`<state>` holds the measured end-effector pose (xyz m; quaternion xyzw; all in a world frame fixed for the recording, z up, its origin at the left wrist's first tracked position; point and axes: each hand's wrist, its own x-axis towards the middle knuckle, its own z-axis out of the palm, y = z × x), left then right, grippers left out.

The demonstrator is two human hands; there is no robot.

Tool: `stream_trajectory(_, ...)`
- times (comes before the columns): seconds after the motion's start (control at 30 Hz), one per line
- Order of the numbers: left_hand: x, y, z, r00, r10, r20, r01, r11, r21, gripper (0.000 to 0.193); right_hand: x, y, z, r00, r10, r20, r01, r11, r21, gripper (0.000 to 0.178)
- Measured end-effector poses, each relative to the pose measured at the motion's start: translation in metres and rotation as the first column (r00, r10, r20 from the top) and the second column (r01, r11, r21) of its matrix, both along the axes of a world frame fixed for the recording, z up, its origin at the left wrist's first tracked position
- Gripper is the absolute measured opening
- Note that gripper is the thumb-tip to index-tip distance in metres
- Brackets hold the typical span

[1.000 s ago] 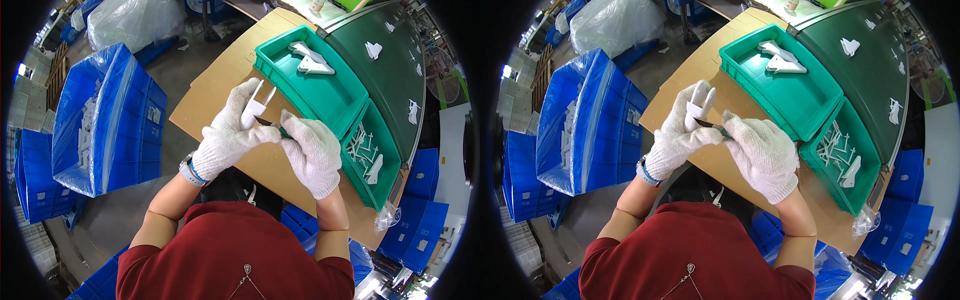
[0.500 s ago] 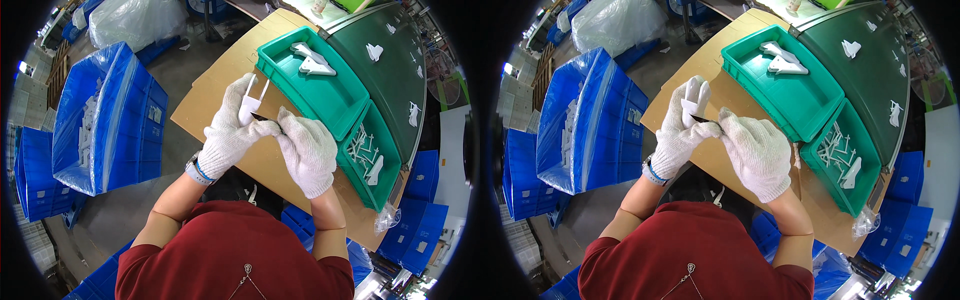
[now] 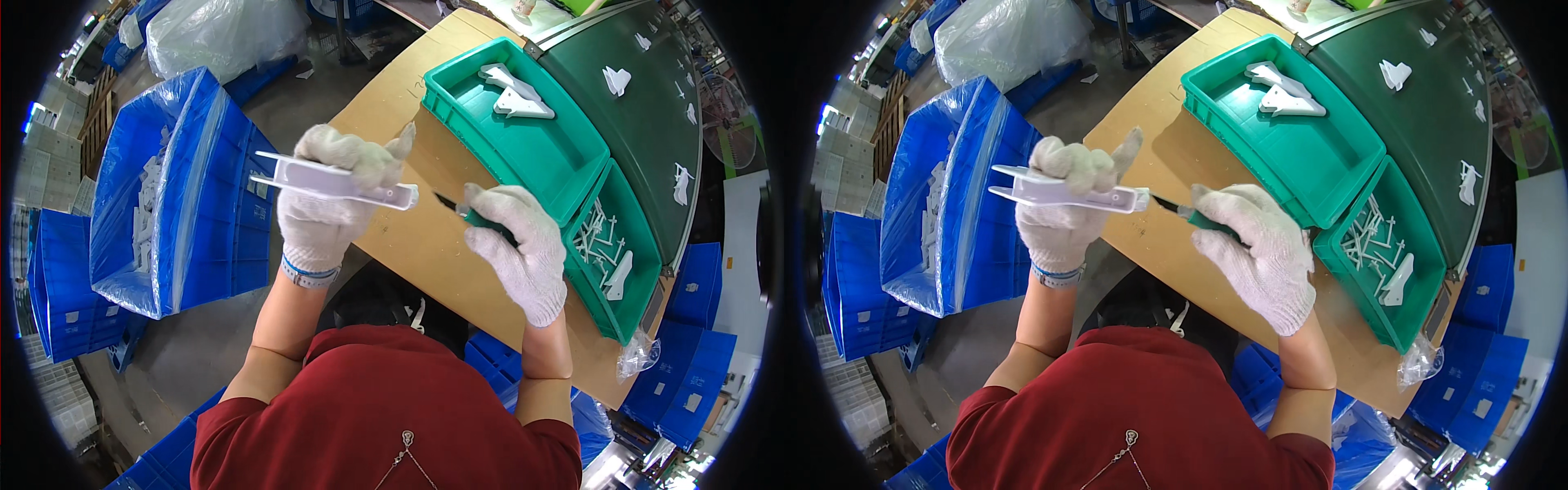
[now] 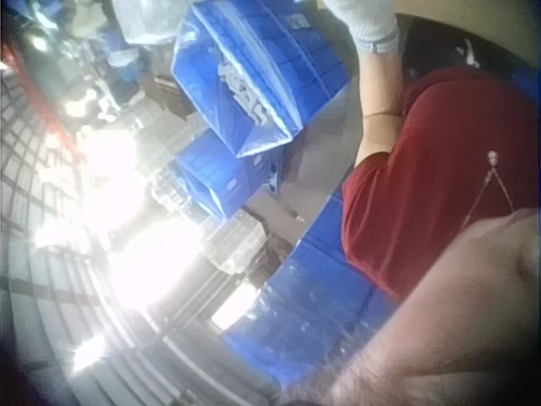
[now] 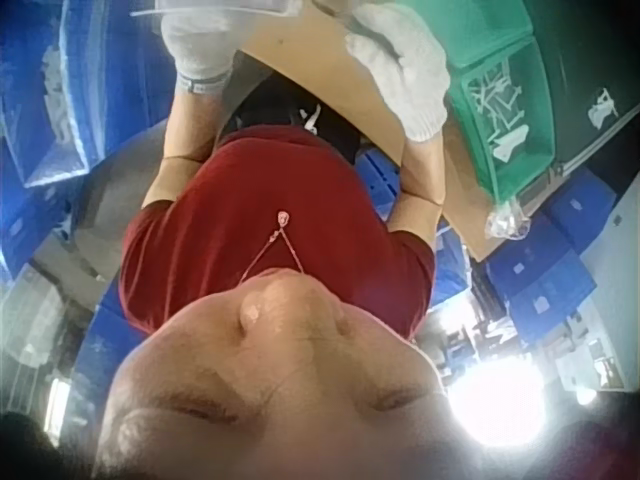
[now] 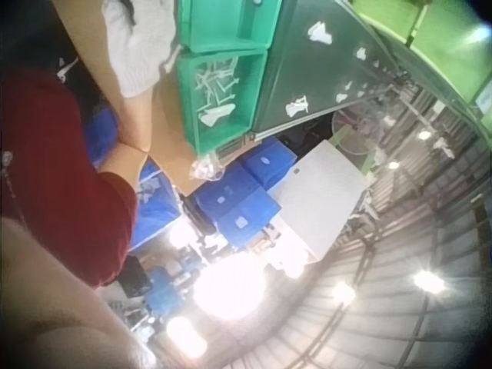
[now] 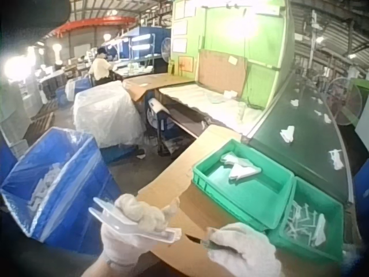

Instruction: Deburring and cleaning excess plastic from molded parts using a utility knife.

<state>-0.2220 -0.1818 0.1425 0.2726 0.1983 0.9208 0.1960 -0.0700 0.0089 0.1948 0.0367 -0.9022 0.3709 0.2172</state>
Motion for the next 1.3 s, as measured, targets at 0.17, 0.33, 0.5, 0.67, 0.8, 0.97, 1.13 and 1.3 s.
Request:
stream_trajectory(0.17, -0.006, -0.001, 0.009, 0.986, -0.144, -0.085, 0.151, 0.985, 0.085, 0.013, -0.003, -0.01, -0.001, 0.996, 0.087, 0.003, -0.087, 0.995, -0.052, 0.036)
stream_trajectory(0.33, -0.002, 0.001, 0.004, 0.996, -0.094, 0.007, 0.092, 0.984, 0.154, 0.017, -0.002, -0.017, 0.001, 0.997, 0.074, 0.018, -0.074, 0.997, -0.034, 0.034)
stream_trajectory(0.5, -0.002, 0.002, 0.007, 0.991, -0.128, 0.049, 0.117, 0.976, 0.181, 0.015, -0.001, -0.021, 0.003, 0.999, 0.011, -0.048, -0.005, 0.992, 0.123, 0.038)
stream_trajectory(0.67, -0.003, 0.0, 0.009, 0.986, -0.152, 0.067, 0.142, 0.98, 0.142, 0.012, -0.002, -0.025, 0.004, 0.998, -0.019, -0.066, 0.029, 0.989, 0.145, 0.037)
stream_trajectory(0.8, -0.003, 0.001, 0.007, 0.981, -0.17, 0.09, 0.153, 0.973, 0.171, 0.012, -0.002, -0.025, 0.001, 0.997, -0.068, -0.027, 0.07, 0.993, 0.09, 0.036)
stream_trajectory(0.97, 0.008, 0.003, 0.02, 0.947, -0.315, 0.064, 0.299, 0.935, 0.192, 0.031, -0.012, -0.004, -0.006, 0.99, -0.121, -0.077, 0.124, 0.992, 0.031, 0.034)
stream_trajectory(1.13, -0.004, -0.006, 0.006, 0.93, -0.324, 0.172, 0.335, 0.942, -0.038, 0.066, -0.008, 0.002, -0.003, 0.984, -0.078, -0.163, 0.072, 0.996, -0.047, 0.039)
stream_trajectory(1.3, 0.005, 0.004, -0.001, 0.904, -0.204, 0.374, 0.249, 0.965, -0.075, 0.045, -0.008, -0.003, 0.001, 0.97, -0.053, -0.238, 0.069, 0.996, 0.06, 0.04)
